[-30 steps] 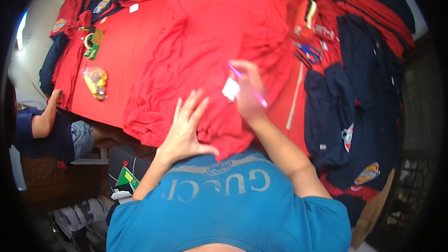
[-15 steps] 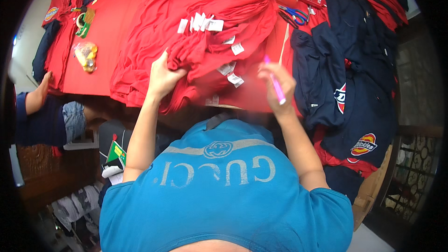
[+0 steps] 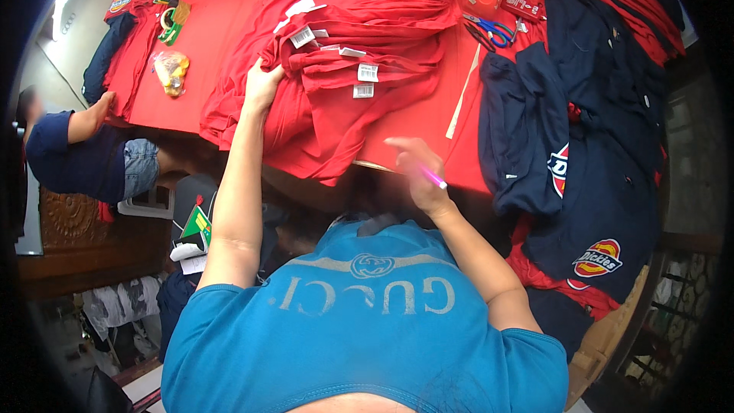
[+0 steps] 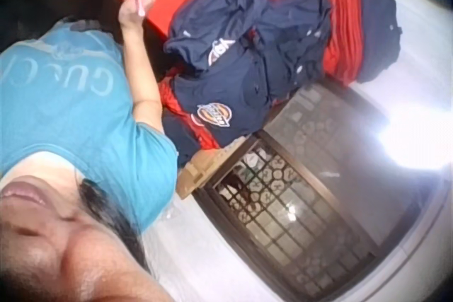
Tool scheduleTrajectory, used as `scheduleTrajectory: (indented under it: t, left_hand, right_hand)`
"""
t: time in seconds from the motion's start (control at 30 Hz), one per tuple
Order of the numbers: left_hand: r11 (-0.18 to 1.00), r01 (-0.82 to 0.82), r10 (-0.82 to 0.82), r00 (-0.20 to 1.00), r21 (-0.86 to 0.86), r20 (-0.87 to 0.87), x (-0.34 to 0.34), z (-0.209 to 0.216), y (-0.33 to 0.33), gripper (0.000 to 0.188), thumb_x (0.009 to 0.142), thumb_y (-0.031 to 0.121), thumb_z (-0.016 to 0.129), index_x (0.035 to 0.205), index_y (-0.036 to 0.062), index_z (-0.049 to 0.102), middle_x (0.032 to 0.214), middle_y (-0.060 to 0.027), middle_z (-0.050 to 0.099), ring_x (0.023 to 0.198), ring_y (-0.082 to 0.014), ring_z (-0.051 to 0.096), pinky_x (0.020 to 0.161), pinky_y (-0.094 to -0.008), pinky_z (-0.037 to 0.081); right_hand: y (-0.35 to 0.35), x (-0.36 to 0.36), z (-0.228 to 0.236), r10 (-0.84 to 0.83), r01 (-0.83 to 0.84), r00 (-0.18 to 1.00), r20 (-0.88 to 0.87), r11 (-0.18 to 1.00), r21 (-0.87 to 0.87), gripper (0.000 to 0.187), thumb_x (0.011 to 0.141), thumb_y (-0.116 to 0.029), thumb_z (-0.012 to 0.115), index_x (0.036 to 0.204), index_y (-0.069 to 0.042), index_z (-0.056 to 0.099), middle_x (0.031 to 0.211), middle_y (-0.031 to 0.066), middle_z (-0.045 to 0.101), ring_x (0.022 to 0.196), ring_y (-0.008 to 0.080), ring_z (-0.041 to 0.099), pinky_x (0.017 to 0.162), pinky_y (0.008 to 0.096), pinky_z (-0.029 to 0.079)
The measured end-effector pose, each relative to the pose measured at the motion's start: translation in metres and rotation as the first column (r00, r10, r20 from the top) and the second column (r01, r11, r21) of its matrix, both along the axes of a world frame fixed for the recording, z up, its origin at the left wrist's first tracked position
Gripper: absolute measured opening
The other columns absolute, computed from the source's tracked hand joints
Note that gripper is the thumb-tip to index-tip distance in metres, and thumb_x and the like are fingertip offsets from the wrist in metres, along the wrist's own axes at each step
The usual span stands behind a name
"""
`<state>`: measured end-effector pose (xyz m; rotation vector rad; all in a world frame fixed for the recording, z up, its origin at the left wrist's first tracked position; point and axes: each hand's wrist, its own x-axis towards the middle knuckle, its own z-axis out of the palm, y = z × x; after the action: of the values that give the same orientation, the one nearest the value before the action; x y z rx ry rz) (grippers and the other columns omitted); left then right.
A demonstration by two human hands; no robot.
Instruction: The person processes a stack of red Dickies shirts by writing on tags with a pink marker, folding the shirts, and cutting off tags with scissors. The person handles the shirts one at a time, placing the finished items into a pile.
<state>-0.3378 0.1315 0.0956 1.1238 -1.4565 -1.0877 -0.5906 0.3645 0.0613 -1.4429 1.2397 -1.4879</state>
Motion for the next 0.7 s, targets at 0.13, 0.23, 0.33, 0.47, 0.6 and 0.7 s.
scheduleTrajectory:
  t: [0.13,0.23,0.33,0.47,0.6,0.7]
  left_hand:
    - [0.998,0.009,-0.008,1.0,0.066,-0.007,0.014,-0.012,-0.014,0.039,0.084,0.018,0.069,0.119,0.0006,0.062,0.109,-0.0071,0.068,0.097,-0.0141,0.062,0.088,-0.0307,0.047]
    - [0.996,-0.012,0.009,0.999,0.084,0.04,0.014,-0.005,-0.007,0.038,0.085,0.02,0.068,0.117,0.0003,0.062,0.11,-0.0083,0.068,0.099,-0.0146,0.061,0.089,-0.0312,0.047]
    - [0.997,-0.069,0.065,0.992,0.034,0.109,0.005,-0.003,-0.008,0.054,0.085,0.029,0.07,0.124,-0.004,0.054,0.114,-0.0135,0.066,0.104,-0.0187,0.061,0.09,-0.0334,0.047]
    - [0.955,-0.297,0.294,0.936,-0.01,0.197,0.006,-0.019,-0.017,0.064,0.082,0.035,0.074,0.125,-0.0044,0.048,0.115,-0.0184,0.063,0.106,-0.0235,0.061,0.091,-0.036,0.047]
    - [0.877,-0.416,0.474,0.832,-0.242,0.288,0.017,-0.021,-0.013,0.056,0.076,0.031,0.078,0.113,-0.0012,0.05,0.106,-0.0168,0.061,0.097,-0.0321,0.059,0.088,-0.0395,0.047]
    - [0.536,-0.25,0.654,0.727,-0.806,0.209,-0.003,0.028,0.038,0.03,0.078,0.011,0.073,0.103,0.0038,0.058,0.097,-0.0141,0.06,0.094,-0.0297,0.057,0.087,-0.0393,0.047]
  right_hand:
    - [-0.029,-0.014,-0.003,-0.283,0.251,0.956,-0.071,0.921,-0.298,0.016,0.091,-0.011,0.062,0.105,-0.003,0.063,0.096,0.0132,0.064,0.082,0.0215,0.063,0.071,0.0293,0.049]
    - [-0.067,0.001,0.03,-0.383,0.13,0.848,-0.365,0.82,-0.558,0.044,0.081,-0.021,0.075,0.119,-0.008,0.055,0.128,0.0152,0.057,0.118,0.0309,0.054,0.098,0.0425,0.041]
    - [-0.107,0.03,0.024,-0.394,-0.183,0.66,-0.639,0.741,-0.646,0.061,0.078,-0.027,0.074,0.133,-0.019,0.048,0.147,0.0117,0.041,0.138,0.0319,0.035,0.111,0.0564,0.022]
    - [-0.158,0.045,0.002,-0.22,-0.405,0.685,-0.695,0.678,-0.613,0.053,0.081,-0.001,0.056,0.131,-0.017,0.052,0.143,0.0153,0.045,0.121,0.0284,0.054,0.093,0.0401,0.048]
    - [-0.207,0.064,0.059,-0.305,-0.302,0.812,-0.498,0.512,-0.804,0.047,0.082,0.004,0.056,0.126,-0.013,0.055,0.137,0.0172,0.05,0.106,0.0352,0.062,0.084,0.0404,0.056]
    - [-0.26,0.068,0.073,-0.257,-0.308,0.814,-0.52,0.569,-0.763,0.049,0.081,0.004,0.061,0.126,-0.012,0.052,0.135,0.0175,0.049,0.104,0.035,0.062,0.082,0.0425,0.056]
